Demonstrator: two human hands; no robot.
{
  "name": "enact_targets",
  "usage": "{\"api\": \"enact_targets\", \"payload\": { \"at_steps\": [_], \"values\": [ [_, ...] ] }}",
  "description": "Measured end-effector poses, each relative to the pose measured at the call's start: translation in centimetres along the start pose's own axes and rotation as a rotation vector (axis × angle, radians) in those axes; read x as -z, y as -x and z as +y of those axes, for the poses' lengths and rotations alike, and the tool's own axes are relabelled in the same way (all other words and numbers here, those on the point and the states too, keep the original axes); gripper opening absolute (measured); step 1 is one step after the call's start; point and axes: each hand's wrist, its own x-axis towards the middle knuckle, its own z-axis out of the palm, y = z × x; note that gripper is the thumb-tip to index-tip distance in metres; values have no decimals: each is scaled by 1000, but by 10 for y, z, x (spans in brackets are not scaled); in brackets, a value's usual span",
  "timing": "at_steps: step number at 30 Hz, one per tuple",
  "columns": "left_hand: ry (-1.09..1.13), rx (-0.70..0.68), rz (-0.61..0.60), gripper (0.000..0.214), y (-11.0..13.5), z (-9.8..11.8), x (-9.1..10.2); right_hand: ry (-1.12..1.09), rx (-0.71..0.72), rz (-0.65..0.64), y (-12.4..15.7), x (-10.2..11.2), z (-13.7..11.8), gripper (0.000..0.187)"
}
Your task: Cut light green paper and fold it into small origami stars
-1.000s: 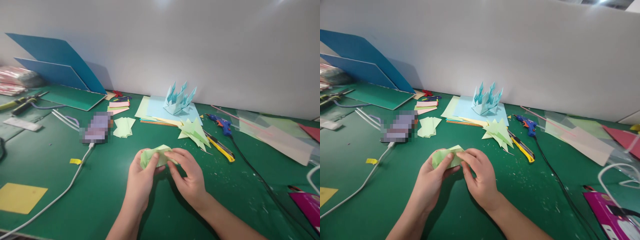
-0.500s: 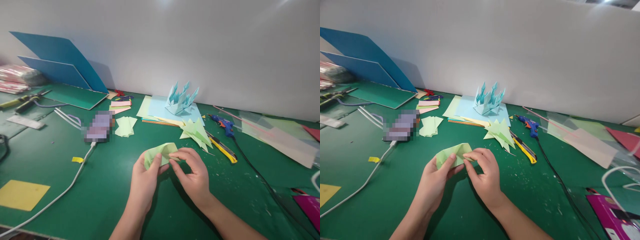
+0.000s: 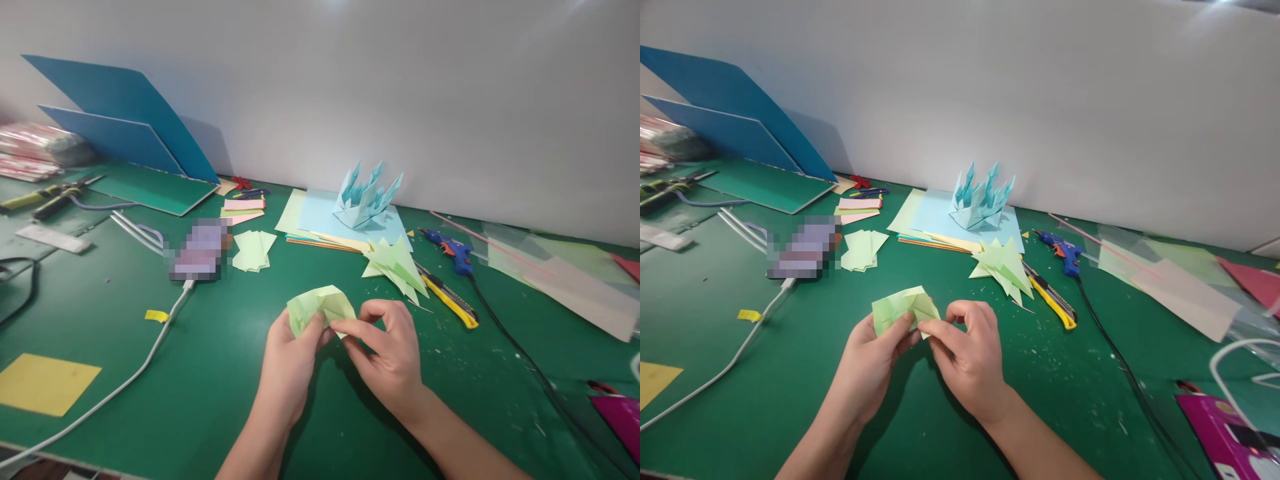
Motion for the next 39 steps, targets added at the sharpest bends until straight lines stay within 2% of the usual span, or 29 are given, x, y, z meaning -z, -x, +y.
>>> {"api": "enact_targets", "payload": {
  "at_steps": [7,15,22,34,39],
  "values": [
    [-53,-12,-31,30,0,0,2,10,18,-20,-1,0,-1,25],
    [-84,-28,-12,29,-1,0,4,16,12,-23,-2,0,-2,27],
    [-141,-53,-3,22,-2,-3,6,22,32,-31,-1,1,-3,24],
    [-338,-143,6,21,-2,-2,9,111,54,-56,1,1,0,25],
    [-321,-99,-12,25,-2,-1,9,107,44,-27,-1,1,0,18]
  ]
}}
